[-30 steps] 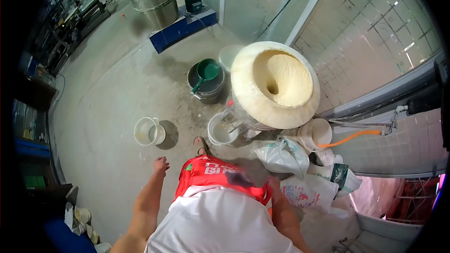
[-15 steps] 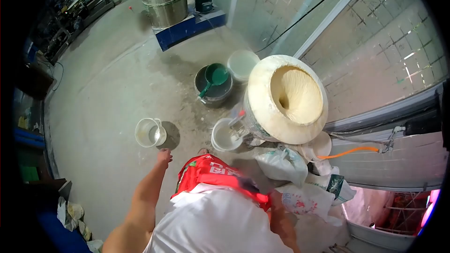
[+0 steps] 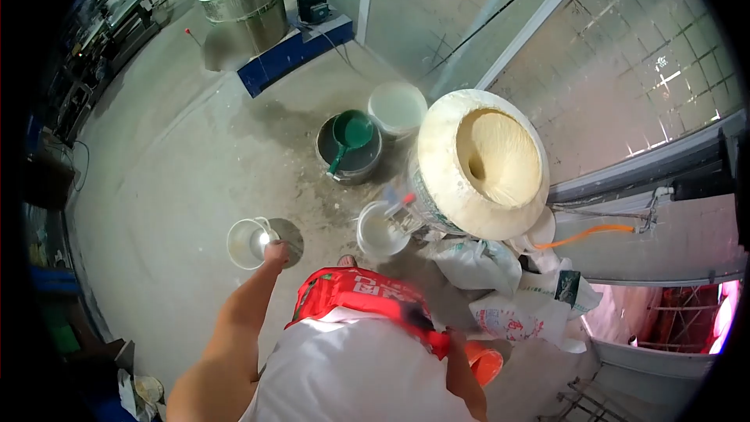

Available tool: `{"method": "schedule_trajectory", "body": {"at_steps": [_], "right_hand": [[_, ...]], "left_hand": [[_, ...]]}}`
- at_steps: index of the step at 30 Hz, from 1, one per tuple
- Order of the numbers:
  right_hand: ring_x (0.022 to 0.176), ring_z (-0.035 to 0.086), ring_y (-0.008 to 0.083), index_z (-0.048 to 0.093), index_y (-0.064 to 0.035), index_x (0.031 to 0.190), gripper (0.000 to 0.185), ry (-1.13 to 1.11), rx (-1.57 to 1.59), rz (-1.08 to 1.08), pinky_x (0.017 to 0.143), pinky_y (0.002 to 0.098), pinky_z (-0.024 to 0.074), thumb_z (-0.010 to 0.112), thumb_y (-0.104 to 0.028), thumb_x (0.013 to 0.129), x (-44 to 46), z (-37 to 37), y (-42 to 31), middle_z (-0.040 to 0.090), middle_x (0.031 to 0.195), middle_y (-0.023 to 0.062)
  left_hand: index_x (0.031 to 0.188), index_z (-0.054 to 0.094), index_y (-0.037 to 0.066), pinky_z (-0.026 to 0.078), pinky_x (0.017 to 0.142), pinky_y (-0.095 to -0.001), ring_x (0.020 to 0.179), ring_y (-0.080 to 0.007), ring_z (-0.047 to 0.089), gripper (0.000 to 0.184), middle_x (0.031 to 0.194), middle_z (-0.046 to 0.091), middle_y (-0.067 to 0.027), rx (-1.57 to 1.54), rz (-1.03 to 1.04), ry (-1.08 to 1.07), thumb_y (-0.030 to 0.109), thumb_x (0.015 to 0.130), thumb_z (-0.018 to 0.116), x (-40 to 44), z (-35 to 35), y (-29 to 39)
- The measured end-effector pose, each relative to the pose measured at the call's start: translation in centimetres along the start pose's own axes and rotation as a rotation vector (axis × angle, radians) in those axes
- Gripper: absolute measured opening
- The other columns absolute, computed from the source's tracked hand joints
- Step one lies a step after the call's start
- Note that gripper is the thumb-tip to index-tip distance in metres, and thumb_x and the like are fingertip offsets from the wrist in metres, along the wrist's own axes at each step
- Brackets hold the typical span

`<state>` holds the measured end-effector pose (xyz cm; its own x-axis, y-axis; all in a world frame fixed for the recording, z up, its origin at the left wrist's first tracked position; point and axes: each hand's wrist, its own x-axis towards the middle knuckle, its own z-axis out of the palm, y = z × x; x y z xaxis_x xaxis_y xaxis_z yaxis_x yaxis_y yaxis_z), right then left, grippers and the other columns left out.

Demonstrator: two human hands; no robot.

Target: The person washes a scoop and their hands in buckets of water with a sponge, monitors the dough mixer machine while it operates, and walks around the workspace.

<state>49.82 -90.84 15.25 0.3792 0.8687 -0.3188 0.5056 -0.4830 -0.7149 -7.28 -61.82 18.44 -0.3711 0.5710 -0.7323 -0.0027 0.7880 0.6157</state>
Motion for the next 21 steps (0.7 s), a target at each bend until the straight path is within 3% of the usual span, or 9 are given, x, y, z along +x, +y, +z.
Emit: {"method": "schedule_trajectory", "body": {"at_steps": [2,4,6,8,11,13,15,19,21], "right_hand": [[0.063,0.056,0.0252,0.058,-0.0127,0.061,0.018,0.032,-0.181,-0.158,0.055,0.0367,0.0435,0.057,-0.031,0.062,-1.8,0.4,-0.3,0.056,0.064,0.0069],[0.064,0.056,0.0242,0.058,-0.013,0.06,0.019,-0.01,0.161,0.175,0.055,0.036,0.0435,0.056,-0.032,0.064,-1.9,1.2,1.4,0.056,0.064,0.0057],[0.065,0.056,0.0235,0.057,-0.013,0.06,0.02,-0.019,-0.003,0.134,0.055,0.0357,0.0435,0.056,-0.033,0.065,-1.8,1.0,1.5,0.056,0.064,0.0048],[0.066,0.055,0.0231,0.057,-0.0127,0.059,0.021,0.007,-0.674,-0.281,0.056,0.0356,0.0434,0.056,-0.033,0.065,-1.3,-1.4,-7.3,0.056,0.064,0.0041],[0.065,0.055,0.0244,0.057,-0.0109,0.06,0.022,-0.094,-0.6,-0.222,0.058,0.0355,0.0434,0.058,-0.032,0.062,1.1,-1.7,-4.1,0.056,0.065,0.0055],[0.064,0.055,0.0233,0.058,-0.0109,0.059,0.017,-0.029,-0.017,-0.001,0.056,0.0332,0.0439,0.059,-0.027,0.061,2.8,-0.7,0.8,0.055,0.065,0.0059],[0.063,0.054,0.0234,0.056,-0.0073,0.068,0.011,-0.016,0.207,0.052,0.055,0.0326,0.0449,0.056,-0.017,0.064,4.1,0.5,5.7,0.054,0.068,0.0081],[0.06,0.052,0.0234,0.051,-0.0005,0.081,0.012,0.103,0.851,0.61,0.052,0.0318,0.0453,0.049,-0.002,0.069,3.6,-1.4,-5.4,0.049,0.07,0.0104],[0.059,0.052,0.0233,0.05,0.0014,0.085,0.015,0.19,0.933,0.693,0.051,0.0309,0.0453,0.047,0.002,0.071,2.6,-1.5,-8.4,0.048,0.071,0.0113]], "left_hand": [[0.086,0.055,0.001,0.042,0.038,-0.0263,0.049,-0.0161,0.051,0.019,0.067,0.053,-0.0076,-0.012,-0.001,-0.008,0.013,0.072,0.052,0.7,0.3,-0.4],[0.086,0.055,0.001,0.042,0.038,-0.0257,0.049,-0.0154,0.05,0.019,0.066,0.052,-0.0075,0.007,0.004,0.027,0.012,0.071,0.052,0.0,0.8,0.5],[0.086,0.055,0.002,0.042,0.038,-0.0255,0.048,-0.0149,0.05,0.018,0.065,0.053,-0.0074,0.026,-0.008,0.029,0.011,0.071,0.051,0.3,1.2,0.6],[0.086,0.056,0.002,0.042,0.038,-0.0252,0.048,-0.0147,0.05,0.018,0.064,0.053,-0.0073,0.03,-0.021,0.003,0.012,0.071,0.051,1.0,1.7,0.2],[0.086,0.056,0.002,0.041,0.038,-0.0248,0.049,-0.0147,0.05,0.019,0.064,0.053,-0.0072,0.022,-0.026,-0.044,0.013,0.072,0.051,1.7,2.5,0.3],[0.087,0.056,0.003,0.041,0.037,-0.0248,0.049,-0.0146,0.05,0.02,0.065,0.054,-0.0074,0.026,-0.017,-0.03,0.014,0.072,0.051,-0.1,3.2,1.9],[0.089,0.056,0.003,0.041,0.038,-0.0247,0.05,-0.0146,0.051,0.021,0.066,0.054,-0.0075,0.014,0.001,-0.047,0.015,0.072,0.05,0.2,3.9,2.0],[0.092,0.056,0.005,0.042,0.04,-0.0246,0.052,-0.0147,0.051,0.023,0.07,0.055,-0.0075,-0.003,0.019,-0.096,0.016,0.073,0.051,1.2,4.9,2.6],[0.092,0.056,0.005,0.042,0.041,-0.0245,0.053,-0.015,0.051,0.023,0.072,0.055,-0.007,0.021,0.017,-0.082,0.016,0.073,0.051,0.8,5.3,3.4]]}}
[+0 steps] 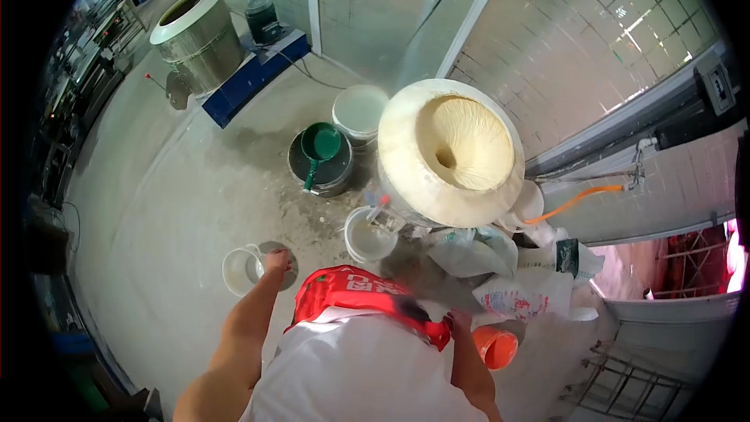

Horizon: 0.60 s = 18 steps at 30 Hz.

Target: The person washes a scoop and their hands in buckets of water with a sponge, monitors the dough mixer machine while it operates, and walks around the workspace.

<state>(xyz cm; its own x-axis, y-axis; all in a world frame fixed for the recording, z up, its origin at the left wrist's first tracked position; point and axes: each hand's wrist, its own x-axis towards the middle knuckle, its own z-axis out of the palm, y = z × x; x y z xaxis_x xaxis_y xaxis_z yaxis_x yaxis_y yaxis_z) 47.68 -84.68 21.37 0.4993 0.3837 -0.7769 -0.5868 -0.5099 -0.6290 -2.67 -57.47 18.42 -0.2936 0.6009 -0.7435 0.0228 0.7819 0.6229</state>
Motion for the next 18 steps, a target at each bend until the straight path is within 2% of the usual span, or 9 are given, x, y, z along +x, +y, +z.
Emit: {"method": "schedule_trajectory", "body": {"at_steps": [2,5,7,9,11,14,17,18], "right_hand": [[0.059,0.053,0.023,0.051,0.0018,0.087,0.017,0.031,0.022,-0.033,0.051,0.0293,0.0451,0.046,0.003,0.071,-0.5,0.0,0.8,0.05,0.072,0.0119],[0.056,0.053,0.0204,0.052,0.0011,0.092,0.021,-0.183,0.287,0.049,0.045,0.026,0.0432,0.045,0.002,0.072,3.4,-4.1,5.8,0.053,0.074,0.0129],[0.054,0.053,0.0196,0.052,0.0014,0.094,0.023,-0.215,-0.242,-0.415,0.041,0.0248,0.0417,0.045,0.001,0.072,8.1,-7.8,11.9,0.055,0.074,0.0136],[0.052,0.053,0.0189,0.053,0.0016,0.095,0.024,-0.17,-0.351,-0.451,0.039,0.024,0.0403,0.045,0.001,0.073,6.8,-7.6,12.2,0.055,0.074,0.0138],[0.051,0.053,0.0184,0.053,0.0015,0.095,0.024,-0.073,-0.019,-0.081,0.037,0.0233,0.039,0.045,0.001,0.073,0.8,-3.8,7.9,0.055,0.073,0.0135],[0.057,0.054,0.0208,0.051,0.004,0.09,0.018,-0.07,-0.007,-0.074,0.045,0.0342,0.0446,0.041,-0.007,0.079,1.0,-3.8,8.8,0.052,0.065,0.01],[0.059,0.054,0.0198,0.056,-0.0022,0.083,0.015,0.004,-0.075,-0.105,0.048,0.0337,0.0451,0.049,-0.013,0.074,0.5,-3.1,8.9,0.054,0.066,0.0075],[0.057,0.054,0.0196,0.055,-0.0013,0.087,0.017,-0.047,-0.232,-0.26,0.045,0.0305,0.0434,0.047,-0.009,0.075,2.0,-4.0,10.1,0.054,0.071,0.0097]], "left_hand": [[0.093,0.055,0.006,0.043,0.042,-0.0246,0.054,-0.0152,0.052,0.024,0.074,0.054,-0.0064,0.007,-0.006,-0.001,0.016,0.073,0.051,-0.8,0.0,0.9],[0.096,0.053,0.007,0.044,0.045,-0.0251,0.058,-0.0154,0.052,0.025,0.075,0.054,-0.0053,0.013,-0.046,-0.018,0.017,0.074,0.052,-1.4,-0.6,1.4],[0.098,0.052,0.007,0.045,0.047,-0.0256,0.061,-0.0155,0.053,0.026,0.078,0.053,-0.0044,0.033,-0.104,-0.017,0.018,0.074,0.052,-0.6,-1.3,0.8],[0.099,0.051,0.008,0.045,0.049,-0.0263,0.063,-0.0157,0.053,0.027,0.08,0.053,-0.0041,0.063,-0.104,-0.056,0.019,0.074,0.052,0.2,-2.0,0.1],[0.1,0.05,0.008,0.046,0.05,-0.0267,0.065,-0.0161,0.054,0.028,0.082,0.052,-0.0041,0.073,-0.105,-0.075,0.019,0.074,0.051,0.3,-2.1,0.2],[0.1,0.049,0.008,0.046,0.05,-0.0271,0.066,-0.0167,0.054,0.028,0.083,0.052,-0.0044,0.058,-0.107,-0.081,0.019,0.074,0.051,0.3,-2.1,0.5],[0.1,0.05,0.009,0.045,0.049,-0.0275,0.065,-0.0172,0.054,0.027,0.082,0.052,-0.0049,0.032,-0.1,-0.092,0.018,0.074,0.05,1.3,-1.9,0.3],[0.099,0.05,0.009,0.045,0.049,-0.0276,0.064,-0.0172,0.054,0.027,0.081,0.052,-0.0051,0.016,-0.097,-0.1,0.018,0.074,0.05,1.3,-1.7,0.6]]}}
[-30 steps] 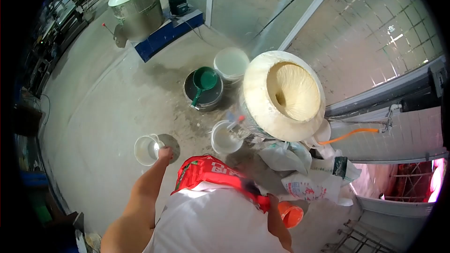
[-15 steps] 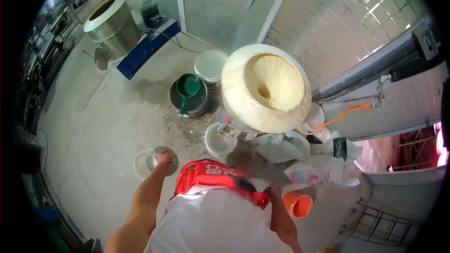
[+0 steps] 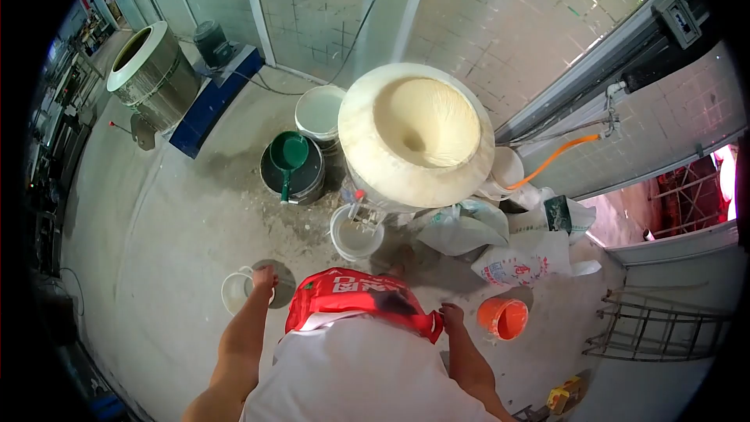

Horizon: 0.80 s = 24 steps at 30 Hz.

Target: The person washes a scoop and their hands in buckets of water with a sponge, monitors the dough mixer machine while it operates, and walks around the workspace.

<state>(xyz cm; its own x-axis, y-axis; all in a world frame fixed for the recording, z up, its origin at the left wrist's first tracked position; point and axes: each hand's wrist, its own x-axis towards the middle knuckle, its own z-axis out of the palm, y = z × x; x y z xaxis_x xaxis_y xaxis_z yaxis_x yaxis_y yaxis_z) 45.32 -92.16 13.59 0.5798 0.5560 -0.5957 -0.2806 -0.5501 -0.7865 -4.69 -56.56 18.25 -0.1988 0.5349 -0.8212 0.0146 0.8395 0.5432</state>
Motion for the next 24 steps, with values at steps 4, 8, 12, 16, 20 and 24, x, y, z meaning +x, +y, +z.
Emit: {"method": "schedule_trajectory", "body": {"at_steps": [4,8,12,16,20,24], "right_hand": [[0.054,0.055,0.0197,0.053,0.0007,0.096,0.022,-0.115,-0.445,-0.4,0.04,0.0241,0.0405,0.044,-0.003,0.076,4.6,-2.4,6.0,0.055,0.08,0.0138],[0.054,0.056,0.0205,0.052,0.0008,0.096,0.022,-0.118,-0.481,-0.513,0.04,0.0242,0.0406,0.045,-0.003,0.076,5.5,-2.5,5.6,0.055,0.079,0.0133],[0.055,0.056,0.0207,0.052,0.0007,0.097,0.022,-0.127,-0.511,-0.571,0.039,0.0241,0.0406,0.045,-0.003,0.075,6.6,-2.7,5.9,0.055,0.077,0.0126],[0.055,0.056,0.0207,0.052,0.0,0.097,0.022,-0.133,-0.516,-0.537,0.039,0.024,0.0407,0.045,-0.002,0.075,7.4,-2.9,6.1,0.055,0.075,0.0123],[0.055,0.056,0.0206,0.052,-0.0002,0.096,0.022,-0.116,-0.421,-0.471,0.039,0.0238,0.0407,0.046,-0.001,0.075,7.3,-3.1,6.6,0.055,0.074,0.0123],[0.055,0.056,0.0208,0.052,-0.0001,0.096,0.022,-0.138,-0.392,-0.431,0.039,0.0235,0.041,0.046,-0.001,0.075,7.3,-3.2,6.9,0.055,0.073,0.0124]], "left_hand": [[0.097,0.051,0.01,0.045,0.048,-0.028,0.062,-0.0171,0.053,0.024,0.076,0.052,-0.0054,0.014,0.032,-0.012,0.018,0.075,0.049,0.1,0.4,0.4],[0.095,0.052,0.01,0.045,0.047,-0.0278,0.061,-0.0173,0.053,0.023,0.075,0.052,-0.0053,-0.004,0.041,0.005,0.019,0.075,0.05,0.1,0.5,0.2],[0.096,0.052,0.01,0.044,0.047,-0.0279,0.061,-0.0174,0.053,0.023,0.078,0.052,-0.0039,-0.011,0.031,0.006,0.019,0.075,0.052,0.2,0.0,-0.5],[0.099,0.05,0.01,0.045,0.048,-0.0279,0.061,-0.0171,0.052,0.025,0.079,0.051,-0.0031,-0.048,0.014,0.008,0.019,0.075,0.052,-0.9,-0.4,-0.8],[0.097,0.05,0.01,0.045,0.049,-0.0279,0.062,-0.0167,0.052,0.024,0.078,0.049,-0.003,-0.029,0.02,0.009,0.018,0.074,0.051,-0.8,-0.6,-1.3],[0.095,0.05,0.01,0.045,0.05,-0.0279,0.062,-0.0166,0.051,0.022,0.078,0.048,-0.003,-0.032,0.028,0.005,0.017,0.074,0.052,-1.0,-0.7,-1.4]]}}
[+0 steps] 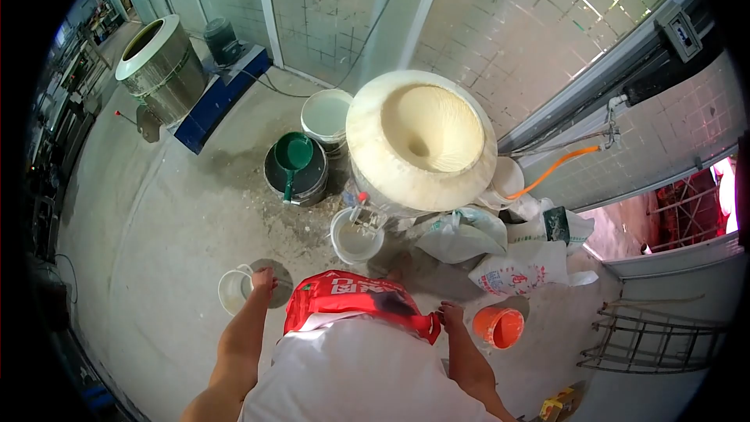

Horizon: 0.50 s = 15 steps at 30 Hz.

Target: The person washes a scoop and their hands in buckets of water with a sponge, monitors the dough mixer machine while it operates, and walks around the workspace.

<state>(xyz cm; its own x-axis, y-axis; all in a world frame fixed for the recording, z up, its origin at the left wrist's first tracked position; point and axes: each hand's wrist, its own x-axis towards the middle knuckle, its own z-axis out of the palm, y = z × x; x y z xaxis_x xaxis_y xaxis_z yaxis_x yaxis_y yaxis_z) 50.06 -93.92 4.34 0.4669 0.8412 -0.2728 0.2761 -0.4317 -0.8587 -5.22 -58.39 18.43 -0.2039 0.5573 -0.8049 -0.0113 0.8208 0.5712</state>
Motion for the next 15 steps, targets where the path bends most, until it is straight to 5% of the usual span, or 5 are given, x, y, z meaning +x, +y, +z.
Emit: {"method": "schedule_trajectory", "body": {"at_steps": [9,14,15], "right_hand": [[0.055,0.056,0.0204,0.052,0.0024,0.095,0.023,-0.003,-0.024,-0.004,0.039,0.0238,0.0418,0.046,0.001,0.074,-1.2,0.8,0.8,0.054,0.073,0.0128],[0.055,0.056,0.0201,0.052,0.0022,0.095,0.023,0.161,0.686,0.672,0.04,0.0243,0.0421,0.046,0.001,0.073,-2.5,0.2,-16.3,0.054,0.073,0.0126],[0.055,0.055,0.0199,0.052,0.0021,0.095,0.023,0.1,0.531,0.562,0.041,0.0243,0.0422,0.046,0.002,0.073,-2.5,0.3,-13.5,0.054,0.073,0.0125]], "left_hand": [[0.091,0.052,0.008,0.046,0.048,-0.0269,0.061,-0.0161,0.053,0.02,0.075,0.05,-0.0037,0.008,0.01,0.015,0.017,0.073,0.052,-0.5,-0.1,-0.2],[0.094,0.053,0.008,0.047,0.048,-0.0259,0.062,-0.0158,0.054,0.022,0.079,0.052,-0.0048,0.018,0.018,0.019,0.016,0.074,0.051,-0.6,-0.2,-0.4],[0.095,0.053,0.008,0.047,0.048,-0.0259,0.062,-0.0159,0.054,0.022,0.08,0.052,-0.0049,0.016,0.023,0.016,0.015,0.074,0.051,-0.7,-0.2,-0.5]]}}
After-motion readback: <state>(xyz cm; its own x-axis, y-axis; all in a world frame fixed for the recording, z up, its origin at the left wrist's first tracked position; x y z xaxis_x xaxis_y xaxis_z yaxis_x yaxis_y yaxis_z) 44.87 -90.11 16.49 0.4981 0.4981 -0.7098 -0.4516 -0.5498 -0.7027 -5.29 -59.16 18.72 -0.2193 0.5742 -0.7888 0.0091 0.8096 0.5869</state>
